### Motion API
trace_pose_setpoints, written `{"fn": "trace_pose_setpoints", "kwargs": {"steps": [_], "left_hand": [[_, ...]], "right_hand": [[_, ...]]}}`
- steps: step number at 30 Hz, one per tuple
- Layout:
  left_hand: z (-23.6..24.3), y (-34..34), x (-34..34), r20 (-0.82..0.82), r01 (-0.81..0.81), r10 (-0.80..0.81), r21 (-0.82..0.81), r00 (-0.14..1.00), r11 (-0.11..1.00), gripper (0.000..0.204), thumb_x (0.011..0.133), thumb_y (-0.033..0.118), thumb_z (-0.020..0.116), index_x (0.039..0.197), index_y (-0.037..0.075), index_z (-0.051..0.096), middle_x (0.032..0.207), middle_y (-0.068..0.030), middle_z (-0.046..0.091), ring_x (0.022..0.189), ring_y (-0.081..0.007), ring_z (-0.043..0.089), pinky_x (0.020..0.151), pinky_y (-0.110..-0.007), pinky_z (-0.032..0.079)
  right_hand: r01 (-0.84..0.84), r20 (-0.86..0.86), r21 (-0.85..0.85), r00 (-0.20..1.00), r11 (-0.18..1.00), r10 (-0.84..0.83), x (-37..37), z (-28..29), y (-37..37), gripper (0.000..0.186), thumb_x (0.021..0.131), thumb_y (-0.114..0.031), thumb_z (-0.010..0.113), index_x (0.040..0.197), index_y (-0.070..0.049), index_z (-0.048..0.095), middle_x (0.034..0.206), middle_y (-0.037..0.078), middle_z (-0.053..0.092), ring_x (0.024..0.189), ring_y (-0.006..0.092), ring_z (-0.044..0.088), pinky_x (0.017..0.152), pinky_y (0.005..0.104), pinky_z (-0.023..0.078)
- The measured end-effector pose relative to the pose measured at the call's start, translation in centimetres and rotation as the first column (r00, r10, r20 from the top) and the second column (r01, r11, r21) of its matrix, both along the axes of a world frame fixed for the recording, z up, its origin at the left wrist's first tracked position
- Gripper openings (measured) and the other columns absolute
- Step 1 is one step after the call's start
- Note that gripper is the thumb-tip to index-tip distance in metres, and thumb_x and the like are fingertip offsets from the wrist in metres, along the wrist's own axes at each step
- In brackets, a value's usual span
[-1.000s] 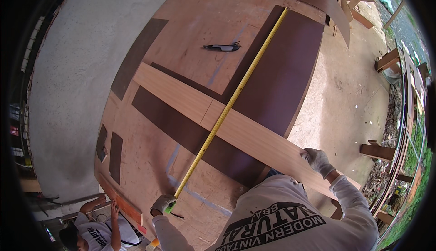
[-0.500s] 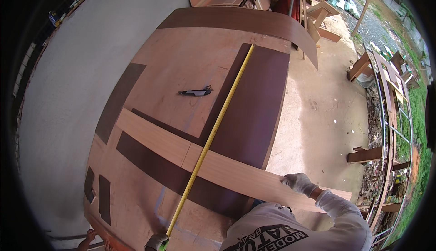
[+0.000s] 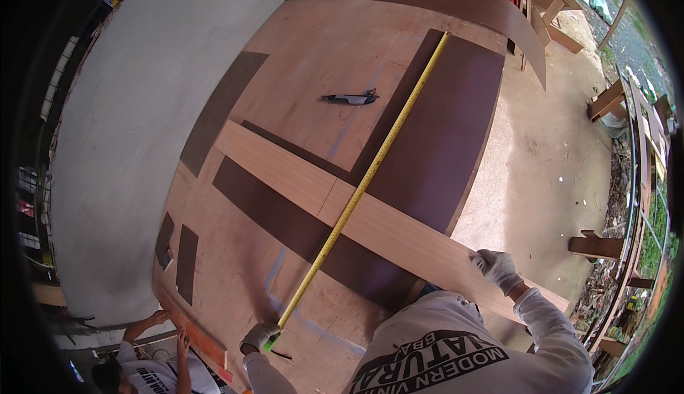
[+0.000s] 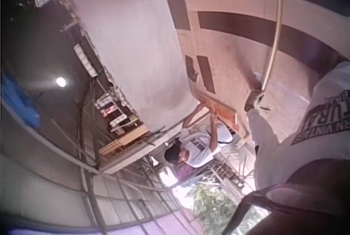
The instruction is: The person measures a wooden board with a tape measure and marks it using a pencil. They move wood panels on a workbench and use a utility knife to score a line across the board.
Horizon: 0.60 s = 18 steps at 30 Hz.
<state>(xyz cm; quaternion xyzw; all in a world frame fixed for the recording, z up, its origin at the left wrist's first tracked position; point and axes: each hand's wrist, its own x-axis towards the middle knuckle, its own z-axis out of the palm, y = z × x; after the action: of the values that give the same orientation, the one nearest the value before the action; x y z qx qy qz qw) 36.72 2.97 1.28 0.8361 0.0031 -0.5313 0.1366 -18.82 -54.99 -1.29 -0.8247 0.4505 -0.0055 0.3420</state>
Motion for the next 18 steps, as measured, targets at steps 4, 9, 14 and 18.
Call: {"fn": "trace_pose_setpoints", "kwargs": {"steps": [4,9,14,18], "left_hand": [[0.4,-1.4,0.1,-0.067,0.032,-0.037,-0.069,0.997,0.997,0.030,0.098,0.033,0.077,0.113,0.007,0.082,0.088,-0.0026,0.077,0.074,-0.0147,0.069,0.073,-0.033,0.056],[2.4,-1.9,-0.6,-0.029,0.044,-0.046,-0.070,0.999,0.997,0.036,0.098,0.038,0.076,0.113,0.006,0.081,0.092,-0.0023,0.077,0.081,-0.0131,0.068,0.078,-0.031,0.053],[2.4,-1.6,-0.4,-0.009,0.112,-0.112,-0.031,0.994,0.993,0.033,0.099,0.037,0.076,0.113,0.007,0.082,0.093,-0.0021,0.077,0.082,-0.0128,0.068,0.077,-0.032,0.054],[2.3,-1.4,0.3,-0.033,0.099,-0.101,-0.055,0.994,0.994,0.033,0.099,0.035,0.076,0.114,0.007,0.081,0.091,-0.0021,0.076,0.080,-0.0128,0.067,0.073,-0.032,0.054]], "right_hand": [[0.016,0.026,-0.026,1.000,1.000,-0.015,-0.3,0.0,0.2,0.029,0.102,-0.042,0.066,0.100,-0.016,0.078,0.083,0.017,0.075,0.077,0.0399,0.074,0.067,0.0492,0.059],[-0.001,0.080,-0.083,0.997,0.997,0.008,-0.4,-1.1,0.5,0.029,0.102,-0.038,0.067,0.095,-0.012,0.077,0.078,0.020,0.072,0.072,0.0416,0.072,0.063,0.0494,0.056],[0.003,0.005,-0.056,1.000,0.998,-0.002,-0.4,-1.2,0.6,0.035,0.101,-0.044,0.066,0.093,-0.012,0.076,0.079,0.019,0.073,0.074,0.0421,0.073,0.066,0.0505,0.058],[0.003,0.069,-0.121,0.998,0.993,0.005,-0.3,-1.3,0.4,0.034,0.101,-0.043,0.066,0.093,-0.012,0.077,0.077,0.018,0.073,0.073,0.0418,0.073,0.065,0.0501,0.058]]}}
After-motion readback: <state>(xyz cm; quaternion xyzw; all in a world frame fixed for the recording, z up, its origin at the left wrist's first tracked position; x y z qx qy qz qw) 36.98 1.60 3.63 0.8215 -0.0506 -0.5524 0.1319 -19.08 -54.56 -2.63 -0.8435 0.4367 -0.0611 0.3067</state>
